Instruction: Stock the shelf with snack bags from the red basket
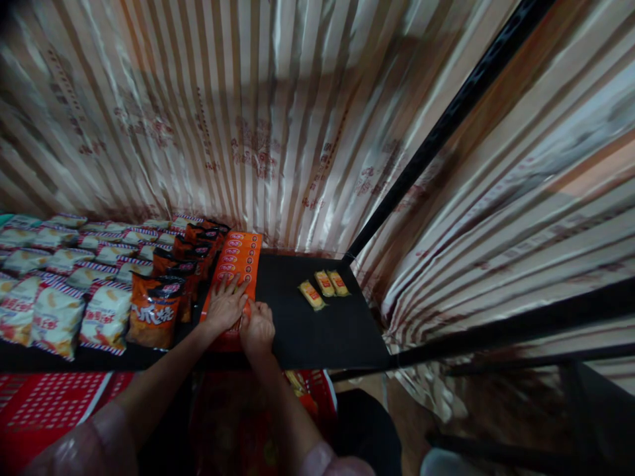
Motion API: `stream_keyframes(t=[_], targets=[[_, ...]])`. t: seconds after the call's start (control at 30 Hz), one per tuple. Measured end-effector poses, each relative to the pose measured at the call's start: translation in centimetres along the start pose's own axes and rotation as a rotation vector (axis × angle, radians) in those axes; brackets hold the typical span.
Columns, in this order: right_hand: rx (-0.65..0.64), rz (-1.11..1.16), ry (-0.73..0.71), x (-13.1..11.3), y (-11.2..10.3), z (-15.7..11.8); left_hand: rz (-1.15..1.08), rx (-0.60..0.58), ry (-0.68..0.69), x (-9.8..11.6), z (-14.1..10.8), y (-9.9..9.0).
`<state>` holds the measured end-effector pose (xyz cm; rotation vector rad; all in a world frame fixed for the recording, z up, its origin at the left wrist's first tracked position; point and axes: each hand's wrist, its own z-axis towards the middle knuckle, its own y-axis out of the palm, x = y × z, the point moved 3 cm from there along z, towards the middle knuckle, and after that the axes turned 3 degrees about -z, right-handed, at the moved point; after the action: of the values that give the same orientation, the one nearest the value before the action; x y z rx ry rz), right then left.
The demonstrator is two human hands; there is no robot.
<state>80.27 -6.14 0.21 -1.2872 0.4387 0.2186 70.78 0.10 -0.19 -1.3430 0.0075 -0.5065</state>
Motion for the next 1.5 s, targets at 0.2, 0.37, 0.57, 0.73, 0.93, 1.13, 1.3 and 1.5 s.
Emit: stream_keyframes(t=[0.2,0.37,0.57,0.73,0.93,1.13,1.3,1.5], targets=[[0.109,0.034,-0.072,0.6,0.6,-0.3,0.009,0.052,0.015,0.1,-0.1,-0.1],[0.156,0.072,-0.101,1.1,0.9,-0.5,0.008,0.066,0.022,0.2,-0.2,-0.1],[0.19,0.067,-0.122,1.2,1.0,-0.6,-0.014,0.064,0.019,0.2,-0.2,-0.3],[0.186,0.066,-0.132,1.2,1.1,-0.7,-0.018,0.058,0.014,0.2,-0.2,-0.4],[0.187,0.077,-0.132,1.1,0.9,-0.9,-0.024,0.058,0.008,0.2,-0.1,-0.2],[0.198,0.062,-0.132,1.0,0.8,-0.9,-0.029,0.044,-0.002,0.3,-0.2,-0.4],[0.186,0.021,-0.152,0.8,0.8,-0.9,-0.029,0.049,-0.015,0.5,-0.2,-0.4],[0.201,0.055,-0.154,0.9,0.8,-0.9,-0.037,0.067,-0.003,0.4,-0.2,-0.2]])
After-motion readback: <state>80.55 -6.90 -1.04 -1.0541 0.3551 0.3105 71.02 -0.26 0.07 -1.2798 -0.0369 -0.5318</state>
